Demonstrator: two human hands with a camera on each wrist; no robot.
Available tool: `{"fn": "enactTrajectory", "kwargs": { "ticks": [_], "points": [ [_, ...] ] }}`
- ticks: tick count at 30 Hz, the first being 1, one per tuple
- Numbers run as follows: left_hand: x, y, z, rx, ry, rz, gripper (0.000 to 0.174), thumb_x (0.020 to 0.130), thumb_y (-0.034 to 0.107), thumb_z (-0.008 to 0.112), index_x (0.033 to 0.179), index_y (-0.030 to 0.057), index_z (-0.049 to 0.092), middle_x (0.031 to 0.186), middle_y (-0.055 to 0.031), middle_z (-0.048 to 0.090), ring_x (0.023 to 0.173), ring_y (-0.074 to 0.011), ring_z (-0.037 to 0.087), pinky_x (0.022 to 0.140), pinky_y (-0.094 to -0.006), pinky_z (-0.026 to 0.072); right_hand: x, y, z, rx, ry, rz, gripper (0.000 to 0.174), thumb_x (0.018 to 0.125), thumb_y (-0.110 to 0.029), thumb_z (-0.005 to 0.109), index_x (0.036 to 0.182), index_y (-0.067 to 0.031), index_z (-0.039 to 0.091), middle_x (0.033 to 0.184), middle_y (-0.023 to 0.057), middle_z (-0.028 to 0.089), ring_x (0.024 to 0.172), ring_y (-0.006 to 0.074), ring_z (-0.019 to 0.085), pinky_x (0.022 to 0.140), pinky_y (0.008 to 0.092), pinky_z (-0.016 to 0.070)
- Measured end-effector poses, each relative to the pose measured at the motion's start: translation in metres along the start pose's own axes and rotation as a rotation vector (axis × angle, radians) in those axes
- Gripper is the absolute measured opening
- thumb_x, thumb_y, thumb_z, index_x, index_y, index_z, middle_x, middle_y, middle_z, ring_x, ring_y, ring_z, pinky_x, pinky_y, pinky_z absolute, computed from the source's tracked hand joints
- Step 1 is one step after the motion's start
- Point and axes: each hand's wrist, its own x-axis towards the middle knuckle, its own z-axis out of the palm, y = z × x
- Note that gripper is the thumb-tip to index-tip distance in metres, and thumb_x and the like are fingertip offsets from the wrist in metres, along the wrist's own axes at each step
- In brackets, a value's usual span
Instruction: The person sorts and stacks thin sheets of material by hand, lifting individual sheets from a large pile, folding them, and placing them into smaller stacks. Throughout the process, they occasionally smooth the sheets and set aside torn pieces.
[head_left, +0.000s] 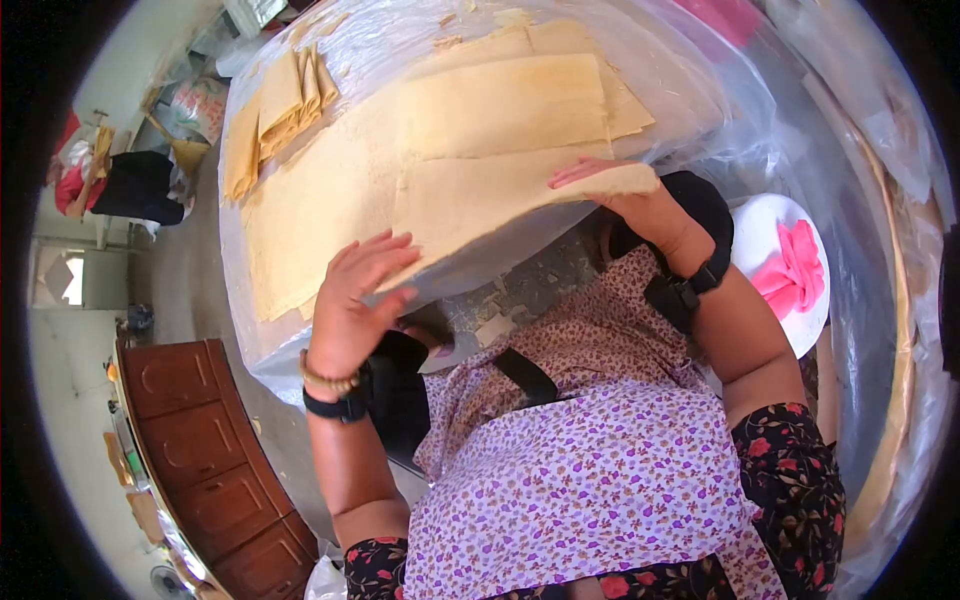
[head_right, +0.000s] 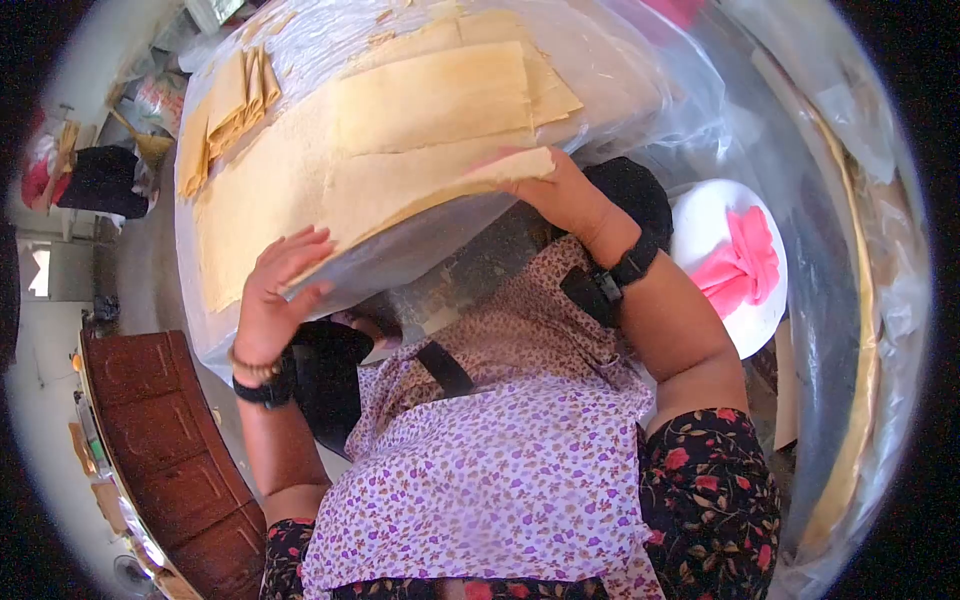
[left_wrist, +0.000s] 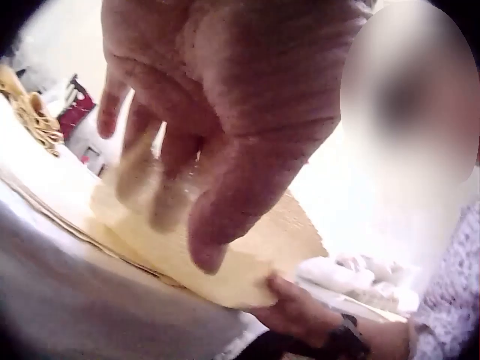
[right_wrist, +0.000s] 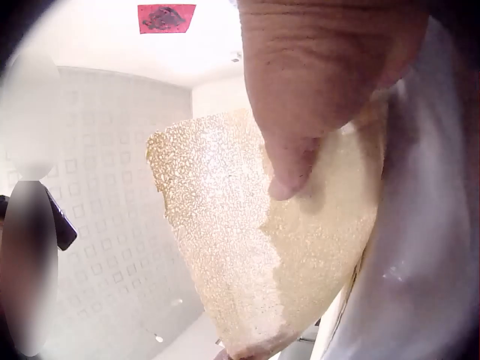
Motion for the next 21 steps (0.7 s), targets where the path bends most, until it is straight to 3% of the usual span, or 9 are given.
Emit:
{"fn": "enactTrajectory", "kwargs": {
  "ticks": [2,3,5,6,9,12,15,18,21],
  "points": [
    [0.012,-0.026,0.010,-0.309,0.104,-0.043,0.050,0.083,0.002,0.077,0.131,0.0097,0.066,0.130,-0.0083,0.069,0.129,-0.0228,0.059,0.109,-0.0409,0.0432,-0.003,-0.004,0.010,0.167,0.252,0.181,0.031,0.101,-0.020,0.065,0.124,-0.0010,0.069,0.124,0.0076,0.070,0.116,0.0207,0.063,0.103,0.0342,0.0472],
    [0.021,-0.030,0.017,-0.444,0.165,-0.111,0.046,0.085,0.000,0.075,0.129,0.0078,0.067,0.130,-0.0074,0.069,0.128,-0.0211,0.059,0.108,-0.0392,0.0450,0.003,-0.013,0.014,0.258,0.339,0.162,0.033,0.104,-0.021,0.063,0.128,0.0004,0.065,0.118,0.0001,0.070,0.112,0.0100,0.060,0.098,0.0287,0.0494],
    [0.042,-0.034,0.032,-0.837,0.322,-0.398,0.019,0.091,0.002,0.071,0.111,0.0020,0.072,0.115,-0.0007,0.073,0.107,-0.0151,0.066,0.090,-0.0339,0.0534,0.018,-0.008,0.008,0.242,0.385,0.279,0.036,0.101,-0.026,0.066,0.126,0.0009,0.066,0.117,0.0039,0.072,0.107,0.0161,0.065,0.095,0.0304,0.0507],
    [0.056,-0.045,0.037,-0.751,0.355,-0.445,0.014,0.092,0.006,0.071,0.106,0.0020,0.072,0.107,-0.0016,0.074,0.098,-0.0166,0.068,0.085,-0.0347,0.0538,0.026,-0.005,0.002,0.233,0.410,0.337,0.038,0.100,-0.028,0.067,0.124,0.0011,0.067,0.116,0.0058,0.073,0.104,0.0192,0.067,0.093,0.0312,0.0514],
    [0.095,-0.069,0.051,-0.389,0.442,-0.529,0.013,0.092,0.015,0.071,0.093,0.0019,0.070,0.085,-0.0063,0.074,0.076,-0.0232,0.069,0.071,-0.0380,0.0539,0.049,-0.006,-0.012,-0.555,0.289,0.653,0.037,0.096,-0.031,0.069,0.119,-0.0015,0.069,0.111,0.0132,0.075,0.095,0.0340,0.070,0.090,0.0381,0.0530],
    [0.112,-0.060,0.075,0.056,0.512,-0.511,0.019,0.091,0.021,0.069,0.089,0.0014,0.067,0.074,-0.0147,0.070,0.069,-0.0333,0.068,0.066,-0.0425,0.0529,0.064,-0.038,-0.005,-0.773,0.268,0.736,0.040,0.091,-0.032,0.073,0.122,-0.0070,0.067,0.119,0.0184,0.070,0.104,0.0412,0.065,0.091,0.0452,0.0521],
    [0.101,-0.048,0.069,0.222,0.621,-0.472,0.015,0.089,0.017,0.065,0.088,0.0020,0.067,0.073,-0.0181,0.070,0.070,-0.0402,0.068,0.065,-0.0477,0.0534,0.045,-0.042,0.018,-1.127,0.679,0.097,0.053,0.085,-0.033,0.077,0.132,-0.0124,0.062,0.135,0.0156,0.063,0.122,0.0369,0.059,0.099,0.0461,0.0497],
    [0.096,-0.037,0.062,0.212,0.427,-0.614,0.018,0.088,0.021,0.068,0.097,0.0050,0.069,0.095,-0.0181,0.073,0.085,-0.0358,0.070,0.074,-0.0451,0.0548,0.033,-0.045,0.020,-1.156,0.152,-0.345,0.068,0.078,-0.029,0.082,0.139,-0.0144,0.057,0.147,0.0150,0.052,0.137,0.0354,0.049,0.108,0.0455,0.0453],
    [0.090,-0.023,0.057,0.590,0.480,-0.339,0.032,0.084,0.025,0.075,0.111,0.0083,0.070,0.129,-0.0180,0.065,0.115,-0.0339,0.064,0.090,-0.0420,0.0535,0.028,-0.023,0.021,-1.076,-0.048,-0.193,0.071,0.075,-0.022,0.083,0.140,-0.0142,0.057,0.150,0.0139,0.051,0.139,0.0362,0.047,0.114,0.0459,0.0411]
  ]
}}
